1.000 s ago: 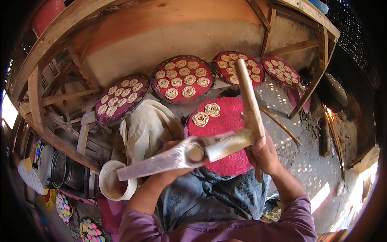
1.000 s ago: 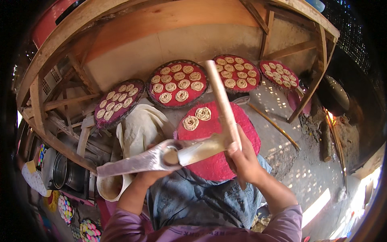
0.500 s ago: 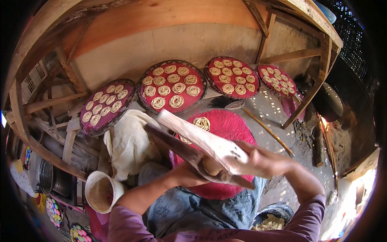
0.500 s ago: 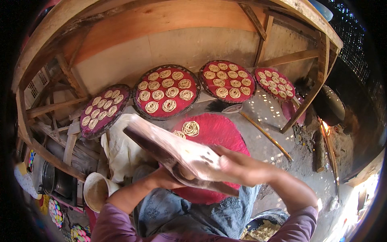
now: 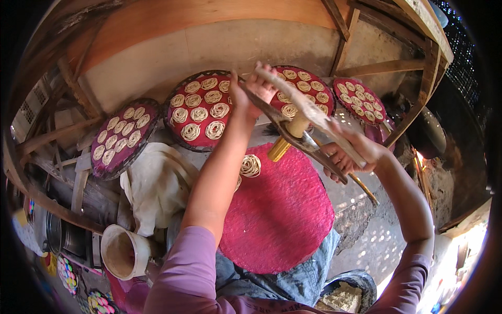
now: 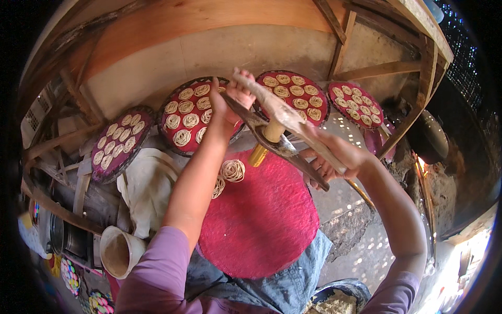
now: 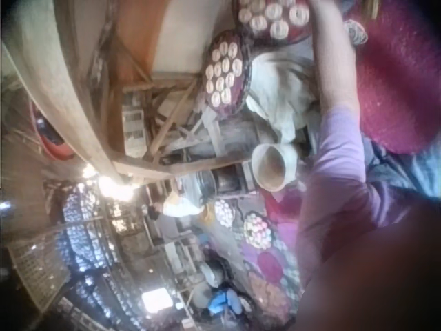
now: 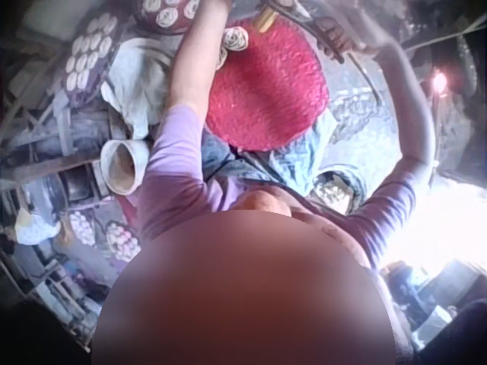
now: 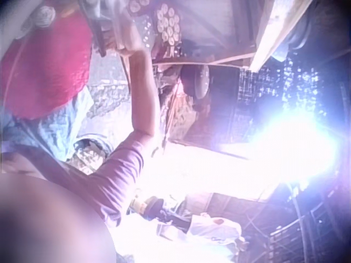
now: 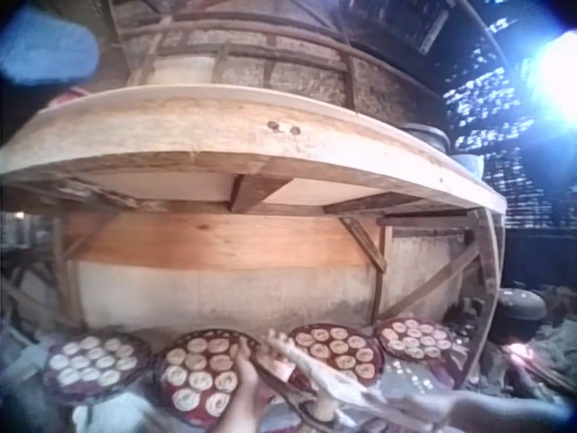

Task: The person sits on the floor and uses a piping bag to squeeze dough into spiral shapes onto red mats placed on woven trays. The person repeatedly refills the piping bag from a large bowl of dough and continues piping until the mats are filled.

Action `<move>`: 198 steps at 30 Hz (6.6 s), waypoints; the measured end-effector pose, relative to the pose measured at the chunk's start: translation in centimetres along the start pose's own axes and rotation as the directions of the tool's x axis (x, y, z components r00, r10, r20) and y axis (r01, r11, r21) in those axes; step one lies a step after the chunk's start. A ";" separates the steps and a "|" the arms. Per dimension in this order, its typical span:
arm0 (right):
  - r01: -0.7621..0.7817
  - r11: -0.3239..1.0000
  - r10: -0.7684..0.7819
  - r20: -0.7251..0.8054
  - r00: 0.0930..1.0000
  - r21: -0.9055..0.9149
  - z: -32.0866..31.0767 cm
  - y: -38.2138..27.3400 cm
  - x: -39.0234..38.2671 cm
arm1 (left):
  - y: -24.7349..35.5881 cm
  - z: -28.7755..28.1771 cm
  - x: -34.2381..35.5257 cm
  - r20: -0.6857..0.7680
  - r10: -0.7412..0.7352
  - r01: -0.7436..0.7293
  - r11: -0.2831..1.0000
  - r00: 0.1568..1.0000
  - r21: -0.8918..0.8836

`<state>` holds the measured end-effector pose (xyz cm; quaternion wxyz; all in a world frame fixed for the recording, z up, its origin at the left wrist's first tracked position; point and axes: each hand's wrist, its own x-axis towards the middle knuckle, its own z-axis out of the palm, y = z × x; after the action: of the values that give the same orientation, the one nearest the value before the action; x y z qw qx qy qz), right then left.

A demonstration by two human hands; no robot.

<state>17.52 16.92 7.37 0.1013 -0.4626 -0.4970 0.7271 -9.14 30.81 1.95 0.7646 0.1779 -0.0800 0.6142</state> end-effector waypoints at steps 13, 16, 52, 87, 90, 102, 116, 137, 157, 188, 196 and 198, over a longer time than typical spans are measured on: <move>0.063 0.888 -0.119 -0.095 0.988 -0.456 2.8 -2.1 1.1 | 2.5 -6.5 0.7 0.328 0.120 -0.093 0.991 0.937 -0.096; -0.072 0.896 -0.030 -0.221 0.975 -0.438 2.9 -2.6 -0.2 | 1.0 -6.1 0.2 0.374 0.134 -0.079 0.984 0.918 -0.159; -0.139 0.890 -0.032 -0.364 0.931 -0.435 0.7 1.5 -2.2 | -4.8 -6.9 0.9 0.213 0.021 0.015 0.986 0.977 -0.164; -0.134 0.948 0.020 -0.365 0.931 -0.288 0.2 5.3 -6.8 | -8.3 -2.3 -2.3 0.144 -0.017 0.018 1.000 0.989 -0.005; -0.180 0.936 0.060 -0.368 0.928 -0.303 1.3 5.8 -7.6 | -10.7 -3.2 -4.9 -0.097 -0.030 0.024 0.998 0.995 -0.060; -0.280 0.846 0.005 -0.518 0.855 -0.454 5.0 4.1 -10.5 | -10.4 -1.1 -5.9 -0.039 -0.076 0.070 0.986 0.996 -0.153; -0.272 0.848 -0.051 -0.582 0.811 -0.454 4.8 7.0 -9.4 | -11.1 -2.5 -6.9 -0.095 -0.044 0.032 0.992 0.994 -0.121; -0.277 0.877 -0.001 -0.576 0.817 -0.394 10.4 9.2 -11.7 | -10.0 2.5 -11.7 -0.194 -0.100 0.085 0.993 0.976 -0.086; -0.345 0.773 -0.123 -0.659 0.742 -0.533 11.4 10.9 -13.8 | -11.4 2.2 -15.0 -0.241 -0.156 0.105 0.972 0.958 -0.212; 0.787 0.250 -0.778 0.366 0.510 -0.565 25.0 18.1 -1.3 | -5.3 5.4 -47.9 -0.220 -0.538 -0.072 -0.468 0.814 0.881; 0.892 -0.160 -0.752 0.638 0.167 -0.422 36.0 8.5 -7.9 | -1.5 9.7 -45.1 -0.081 -0.568 -0.181 -0.390 0.819 0.903; 0.836 0.080 -0.783 0.485 0.389 -0.542 34.9 7.5 -8.1 | -0.6 11.4 -45.0 -0.043 -0.555 -0.206 -0.378 0.831 0.902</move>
<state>-2.68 -13.60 8.54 0.2761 -0.0807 -0.9104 0.2972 -17.95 -14.55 -2.96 0.3294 0.8686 0.3099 0.2023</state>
